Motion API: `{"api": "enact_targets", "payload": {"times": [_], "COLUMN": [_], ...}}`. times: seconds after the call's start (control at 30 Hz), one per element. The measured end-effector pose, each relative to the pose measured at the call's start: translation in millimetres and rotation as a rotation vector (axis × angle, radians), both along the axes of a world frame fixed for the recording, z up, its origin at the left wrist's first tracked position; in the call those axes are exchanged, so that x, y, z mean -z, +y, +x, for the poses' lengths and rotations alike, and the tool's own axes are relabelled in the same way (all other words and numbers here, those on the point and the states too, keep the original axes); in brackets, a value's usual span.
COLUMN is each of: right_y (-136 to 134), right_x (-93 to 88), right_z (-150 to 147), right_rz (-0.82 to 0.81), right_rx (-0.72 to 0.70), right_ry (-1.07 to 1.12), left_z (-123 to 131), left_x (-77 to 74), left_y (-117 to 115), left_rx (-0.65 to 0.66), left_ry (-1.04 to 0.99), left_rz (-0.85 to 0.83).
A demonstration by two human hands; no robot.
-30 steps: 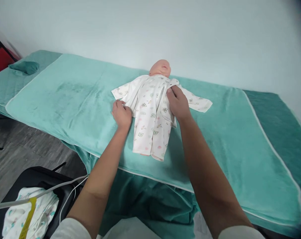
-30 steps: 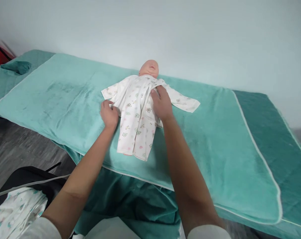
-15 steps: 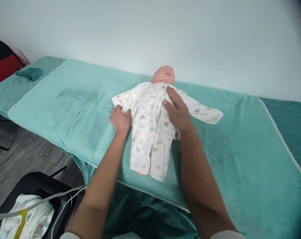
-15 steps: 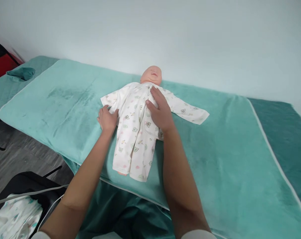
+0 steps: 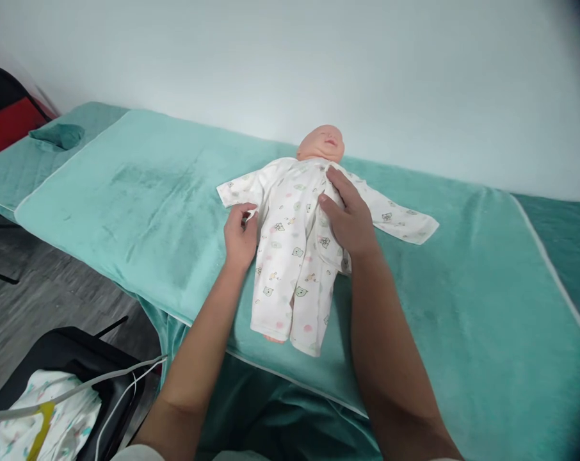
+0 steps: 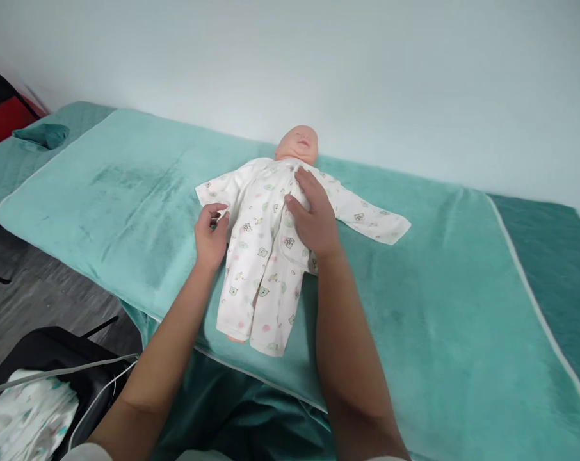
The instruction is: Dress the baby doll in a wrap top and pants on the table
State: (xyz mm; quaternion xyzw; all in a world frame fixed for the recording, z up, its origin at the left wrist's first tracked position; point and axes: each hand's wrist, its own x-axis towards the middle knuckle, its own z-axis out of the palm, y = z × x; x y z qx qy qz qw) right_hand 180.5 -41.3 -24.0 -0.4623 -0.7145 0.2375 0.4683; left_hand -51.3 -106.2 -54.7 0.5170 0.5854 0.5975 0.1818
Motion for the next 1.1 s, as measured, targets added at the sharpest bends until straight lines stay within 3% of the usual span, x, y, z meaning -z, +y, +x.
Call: {"api": "enact_targets", "payload": {"times": [0.13, 0.27, 0.37, 0.47, 0.6, 0.8, 0.87, 1.0, 1.1], "right_y": [0, 1, 1, -1, -5, -9, -7, 14, 48], "right_x": [-0.3, 1.0, 1.8, -0.2, -10.5, -31.2, -36.0, -36.9, -27.6], "right_z": [0, 2, 2, -1, -10, -25, -31, -48, -66], "right_rz": [-0.004, 0.01, 0.011, 0.048, 0.196, 0.274, 0.276, 0.245, 0.282], "right_rx": [0.007, -0.008, -0.016, 0.014, 0.062, 0.096, 0.094, 0.134, 0.114], "right_ry": [0.004, 0.006, 0.011, 0.011, -0.033, -0.148, -0.211, -0.33, -0.338], "left_z": [12, 33, 45, 48, 46, 42, 41, 40, 40], "left_x": [-14.6, -36.4, -44.0, -41.5, -33.7, -19.7, -15.3, -11.6, -11.2], "left_y": [-11, -23, -27, -32, -43, -54, -53, -52, -53], "left_rx": [0.054, 0.24, 0.371, 0.405, 0.393, 0.073, 0.075, 0.154, 0.178], "left_ry": [0.14, 0.294, 0.464, 0.584, 0.535, 0.28, 0.248, 0.263, 0.242], "left_rz": [0.145, 0.364, 0.396, 0.275, 0.202, 0.179, 0.146, 0.194, 0.239]}}
